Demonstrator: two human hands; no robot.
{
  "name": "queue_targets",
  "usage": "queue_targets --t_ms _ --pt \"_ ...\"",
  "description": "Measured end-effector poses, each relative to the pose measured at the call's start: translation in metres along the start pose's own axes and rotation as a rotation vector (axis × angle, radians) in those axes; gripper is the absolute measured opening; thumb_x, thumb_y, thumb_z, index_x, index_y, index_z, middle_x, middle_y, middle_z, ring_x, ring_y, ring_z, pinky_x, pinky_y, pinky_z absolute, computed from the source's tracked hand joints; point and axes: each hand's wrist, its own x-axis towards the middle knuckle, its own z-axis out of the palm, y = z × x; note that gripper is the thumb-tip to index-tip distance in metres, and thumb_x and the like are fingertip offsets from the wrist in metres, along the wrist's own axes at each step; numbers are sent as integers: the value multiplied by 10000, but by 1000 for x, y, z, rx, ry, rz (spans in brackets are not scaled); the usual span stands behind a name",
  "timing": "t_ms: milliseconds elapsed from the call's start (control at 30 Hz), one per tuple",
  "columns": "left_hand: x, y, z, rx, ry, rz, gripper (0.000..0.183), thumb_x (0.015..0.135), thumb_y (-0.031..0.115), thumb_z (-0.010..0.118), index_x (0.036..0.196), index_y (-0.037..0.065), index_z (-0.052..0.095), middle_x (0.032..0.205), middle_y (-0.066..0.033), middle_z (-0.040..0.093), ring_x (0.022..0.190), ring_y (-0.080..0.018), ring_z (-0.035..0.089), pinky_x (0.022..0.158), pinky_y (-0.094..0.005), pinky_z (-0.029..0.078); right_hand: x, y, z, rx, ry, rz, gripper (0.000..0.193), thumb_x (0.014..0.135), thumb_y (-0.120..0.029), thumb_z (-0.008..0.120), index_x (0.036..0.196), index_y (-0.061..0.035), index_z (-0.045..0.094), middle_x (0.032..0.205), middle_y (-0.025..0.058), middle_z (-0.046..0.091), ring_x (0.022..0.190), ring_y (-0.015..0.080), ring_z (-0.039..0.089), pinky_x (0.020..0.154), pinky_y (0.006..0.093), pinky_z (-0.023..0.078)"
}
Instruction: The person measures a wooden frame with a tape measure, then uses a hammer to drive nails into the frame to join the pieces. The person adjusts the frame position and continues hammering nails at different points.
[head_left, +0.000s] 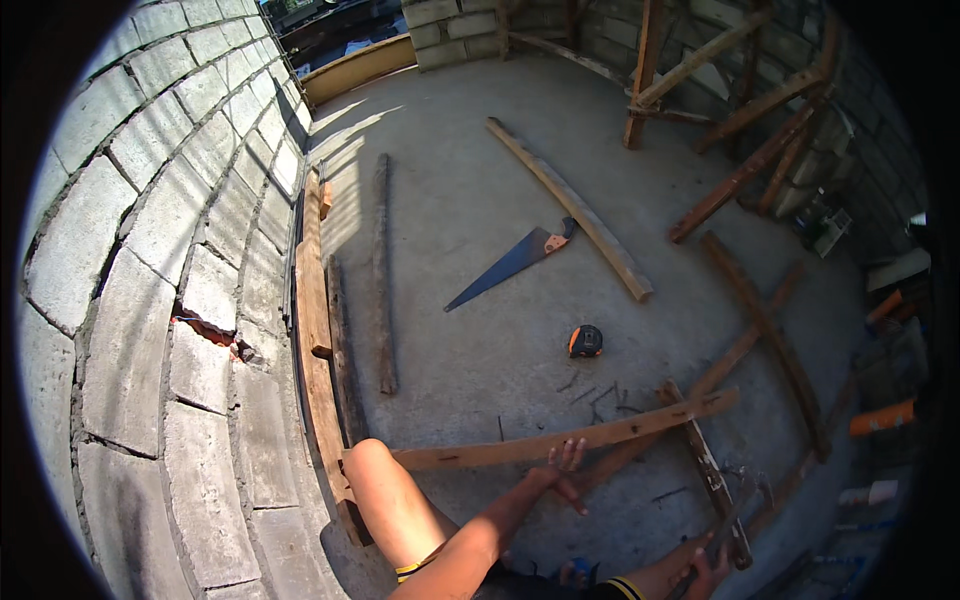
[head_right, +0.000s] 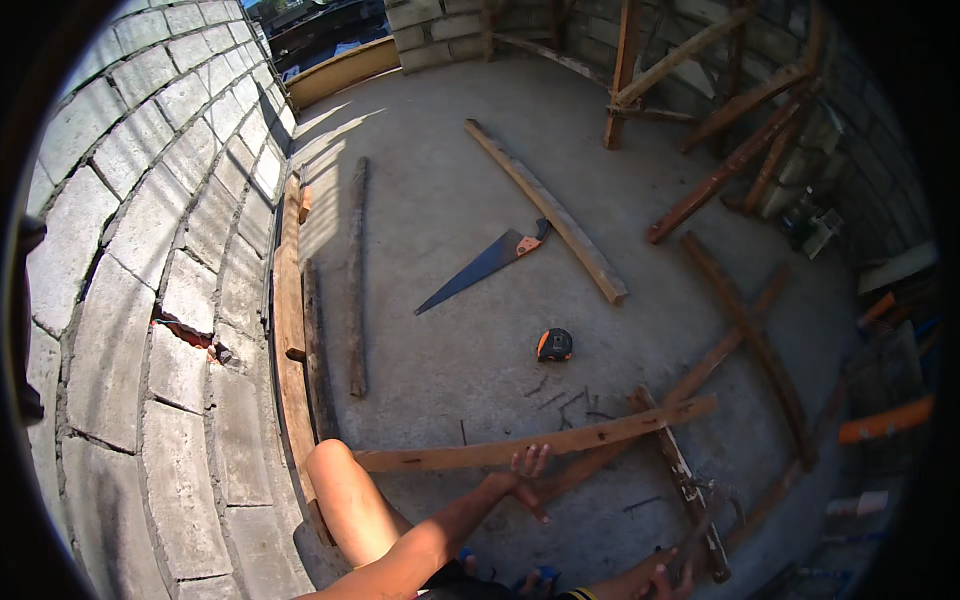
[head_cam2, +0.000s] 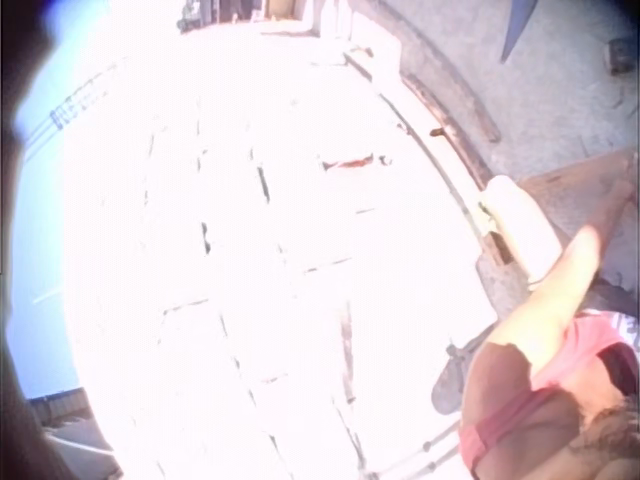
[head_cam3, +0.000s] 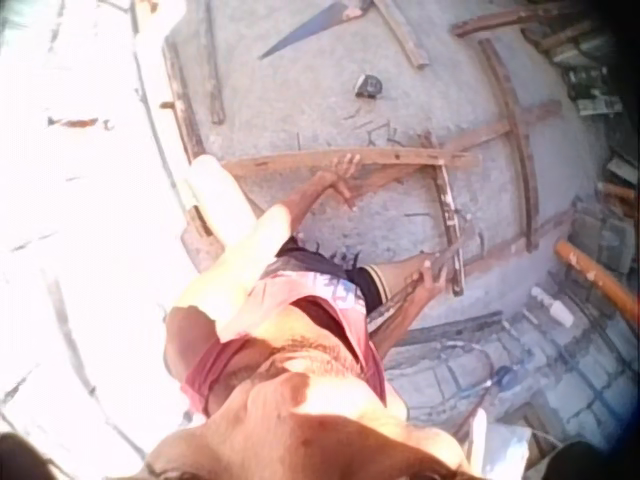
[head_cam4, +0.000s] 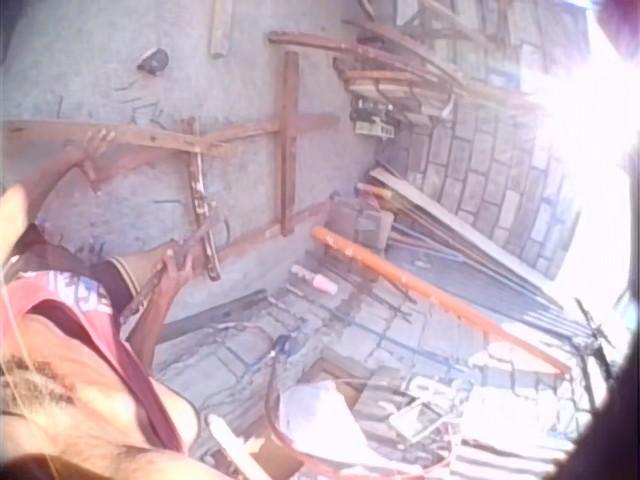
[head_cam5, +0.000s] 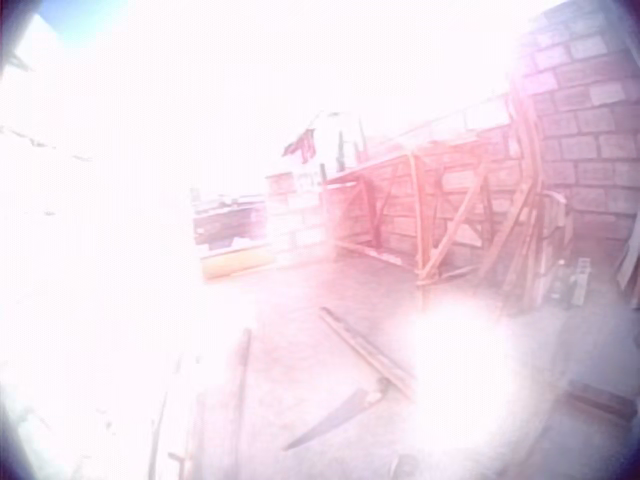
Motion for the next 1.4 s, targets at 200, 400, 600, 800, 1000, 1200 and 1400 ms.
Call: queue_targets --t_ms 200,400,600,800,1000,1200,1400 --pt "-3 -8 2 -7 113 38 1169 739 841 553 1597 160 143 1557 -289 -295 1432 -449 -311 1149 -635 -38 -2 -12 23 -56 -21 -113 533 819 -96 685 1311 15 511 690 69 531 434 149 465 381 275 400" --pt "-15 -16 -13 -574 772 62 603 903 403 663 1359 22 557 1433 -266 488 1373 -352 447 1115 -453 365 8 -16 41 -207 29 -117 292 838 -60 671 1108 28 607 657 22 538 458 122 519 422 284 415" --pt "24 -6 -53 -379 1130 -489 428 978 354 499 960 -4 732 916 -246 716 857 -419 697 801 -497 538 25 -79 66 -222 65 -536 419 955 -208 641 1278 48 568 703 20 560 508 81 525 449 248 433" --pt "50 -18 -54 -323 869 -614 527 964 395 423 880 -8 752 886 -266 705 842 -432 695 807 -495 534 53 -139 76 -220 193 -912 603 1016 -304 551 1469 35 343 782 59 594 569 97 551 499 262 454" --pt "51 -18 -60 -315 865 -655 509 945 364 430 867 -16 759 871 -258 709 832 -416 704 810 -480 543 145 -51 103 -1048 92 -436 589 961 -229 610 1433 43 388 969 277 676 845 390 696 789 479 513" --pt "52 -16 -58 -302 884 -668 503 935 381 438 861 9 768 851 -242 714 825 -408 707 800 -478 547 96 -124 77 -485 271 -640 597 964 -291 626 1411 51 429 889 157 633 779 218 612 695 350 483" --pt "56 -18 -56 -317 895 -675 480 922 374 447 867 23 771 850 -248 710 821 -414 704 787 -478 549 103 -189 93 -36 441 -1226 524 1016 -268 543 1403 28 351 699 51 514 511 86 475 444 255 417"
